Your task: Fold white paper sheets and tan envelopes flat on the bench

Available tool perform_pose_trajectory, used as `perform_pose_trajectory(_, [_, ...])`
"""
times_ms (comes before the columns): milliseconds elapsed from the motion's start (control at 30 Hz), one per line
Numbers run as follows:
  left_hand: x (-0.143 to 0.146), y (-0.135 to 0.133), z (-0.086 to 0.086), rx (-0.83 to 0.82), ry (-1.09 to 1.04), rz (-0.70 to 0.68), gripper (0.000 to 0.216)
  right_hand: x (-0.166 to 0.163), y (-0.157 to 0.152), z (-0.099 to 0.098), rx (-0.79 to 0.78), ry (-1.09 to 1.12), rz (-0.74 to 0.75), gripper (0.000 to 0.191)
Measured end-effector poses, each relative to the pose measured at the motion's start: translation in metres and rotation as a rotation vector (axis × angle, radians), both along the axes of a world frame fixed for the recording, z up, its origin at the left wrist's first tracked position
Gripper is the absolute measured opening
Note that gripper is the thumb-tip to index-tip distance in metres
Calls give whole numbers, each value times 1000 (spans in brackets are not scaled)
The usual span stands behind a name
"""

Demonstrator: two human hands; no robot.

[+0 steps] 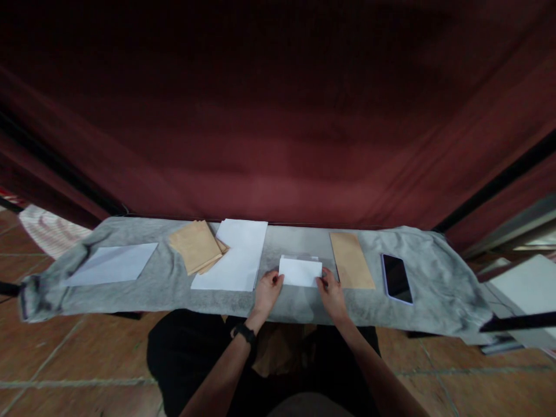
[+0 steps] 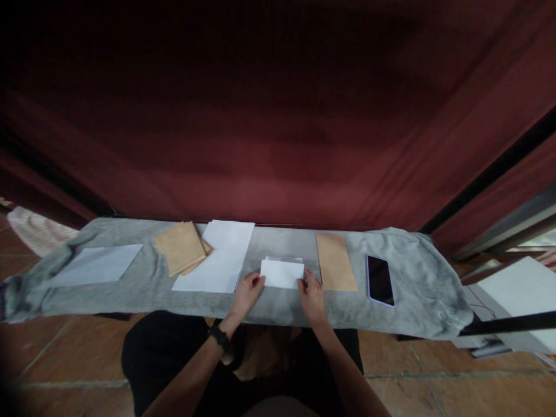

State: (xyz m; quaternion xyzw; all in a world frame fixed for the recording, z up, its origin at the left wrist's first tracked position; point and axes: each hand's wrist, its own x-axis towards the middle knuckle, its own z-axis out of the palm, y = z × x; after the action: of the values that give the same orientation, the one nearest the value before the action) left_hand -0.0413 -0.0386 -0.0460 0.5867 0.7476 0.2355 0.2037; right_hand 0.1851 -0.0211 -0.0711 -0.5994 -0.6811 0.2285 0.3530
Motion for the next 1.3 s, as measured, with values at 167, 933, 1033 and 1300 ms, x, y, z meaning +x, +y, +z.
perform_pose_trajectory(167, [6,12,9,-108,75,44,25,-8,12,0,-24,-185,-58,41])
perform_pose_trajectory(933, [16,33,16,-246,265,78,31,-20,28,-4,64,-607,-115,38])
perform_pose_trajectory(1033, [16,33,15,-239,276,75,31,-25,25,-6,152,-578,-55,40])
perform_pose_trajectory(1300, [18,30,15,-201,304,63,29,-46,14,-28,256,-550,112,51])
